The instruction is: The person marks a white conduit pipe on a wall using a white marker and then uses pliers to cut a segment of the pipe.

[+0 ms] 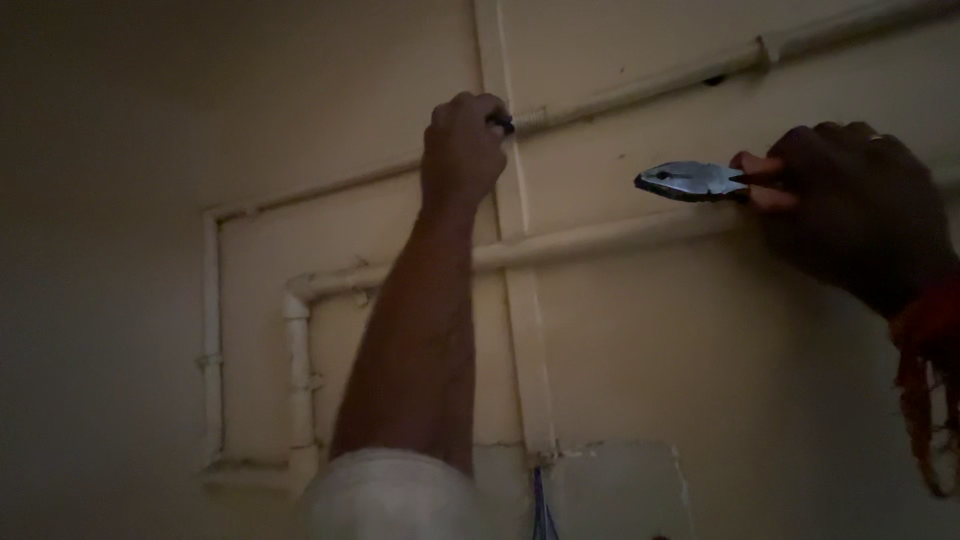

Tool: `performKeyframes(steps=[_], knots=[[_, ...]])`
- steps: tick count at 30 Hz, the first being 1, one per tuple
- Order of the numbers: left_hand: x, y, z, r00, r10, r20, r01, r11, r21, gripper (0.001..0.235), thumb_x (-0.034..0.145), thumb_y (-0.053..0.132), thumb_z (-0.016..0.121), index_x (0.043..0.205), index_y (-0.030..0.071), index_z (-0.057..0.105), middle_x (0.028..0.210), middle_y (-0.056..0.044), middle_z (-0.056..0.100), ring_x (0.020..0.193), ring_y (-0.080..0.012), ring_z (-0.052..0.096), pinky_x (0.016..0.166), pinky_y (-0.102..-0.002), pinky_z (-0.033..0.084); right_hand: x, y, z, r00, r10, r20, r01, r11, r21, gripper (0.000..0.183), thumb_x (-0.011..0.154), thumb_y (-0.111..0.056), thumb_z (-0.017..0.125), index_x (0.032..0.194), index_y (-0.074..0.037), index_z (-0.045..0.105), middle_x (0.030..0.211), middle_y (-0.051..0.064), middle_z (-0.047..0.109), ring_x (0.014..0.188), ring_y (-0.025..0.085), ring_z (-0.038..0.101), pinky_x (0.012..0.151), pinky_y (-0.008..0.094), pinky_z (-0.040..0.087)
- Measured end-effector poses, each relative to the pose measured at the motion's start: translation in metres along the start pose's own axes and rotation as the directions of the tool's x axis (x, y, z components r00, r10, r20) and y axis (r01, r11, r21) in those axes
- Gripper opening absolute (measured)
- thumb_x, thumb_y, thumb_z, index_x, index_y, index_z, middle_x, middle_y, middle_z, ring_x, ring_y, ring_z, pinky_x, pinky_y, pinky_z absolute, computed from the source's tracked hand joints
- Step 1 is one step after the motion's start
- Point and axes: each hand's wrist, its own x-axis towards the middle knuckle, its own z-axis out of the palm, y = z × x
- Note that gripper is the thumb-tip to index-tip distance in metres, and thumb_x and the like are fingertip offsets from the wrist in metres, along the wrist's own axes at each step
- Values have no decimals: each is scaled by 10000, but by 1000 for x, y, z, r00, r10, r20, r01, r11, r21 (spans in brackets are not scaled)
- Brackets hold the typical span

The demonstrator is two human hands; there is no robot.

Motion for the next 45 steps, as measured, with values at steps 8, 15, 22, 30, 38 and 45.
performKeyframes(steps=[8, 15, 22, 30, 38, 45], knots=[[9, 10, 2, 922, -326, 210, 321, 945, 58, 260, 891, 93, 697, 1135, 157, 759, 1189, -112, 667, 1107, -326, 667, 939, -452, 538, 4, 3, -1, 988, 60, 144, -60, 998, -2, 406, 1016, -409, 616, 806, -63, 639, 690, 132, 573, 618, 298, 537, 644, 432, 452], [14, -15, 10, 975, -36, 221, 52, 996, -68, 309, 882, 1, 652, 1146, 101, 777, 1154, -181, 658, 1131, -356, 638, 982, -451, 502, -2, 2, -1, 997, -43, -65, 50, 993, 107, 373, 1030, -392, 637, 845, -70, 597, 733, 115, 554, 647, 292, 516, 667, 445, 442], [2, 6, -8, 966, -152, 211, 174, 981, -90, 282, 861, 75, 726, 1136, 109, 782, 1156, -170, 680, 1102, -329, 661, 986, -425, 513, -1, 4, 0, 995, -67, -78, 75, 991, 114, 370, 1045, -397, 605, 864, -75, 585, 731, 105, 534, 610, 279, 502, 648, 427, 435], [-33, 6, 14, 989, -141, 34, 145, 963, -226, 429, 906, 162, 754, 1313, 74, 655, 1365, -142, 623, 1234, -299, 637, 1066, -412, 528, 0, 0, -2, 996, 6, 89, -9, 999, 40, 380, 1058, -398, 567, 836, -100, 646, 686, 118, 535, 605, 287, 499, 666, 440, 442], [-109, 50, 12, 966, -31, -256, 57, 994, 95, 656, 845, 370, 754, 1311, -45, 550, 1316, -222, 561, 1215, -409, 529, 954, -527, 445, 15, 12, 3, 941, 118, 318, -151, 985, 82, 318, 1038, -404, 631, 1030, -96, 711, 732, 97, 671, 531, 276, 614, 558, 434, 528], [-140, 53, -4, 991, 6, -136, 14, 990, 142, 437, 1036, 511, 589, 1038, 74, 594, 1014, -129, 557, 969, -307, 520, 968, -486, 399, 58, -13, -31, 798, -160, 581, 427, 830, -358, 332, 1083, -451, 482, 999, -185, 664, 722, 38, 652, 515, 201, 605, 510, 361, 538]])
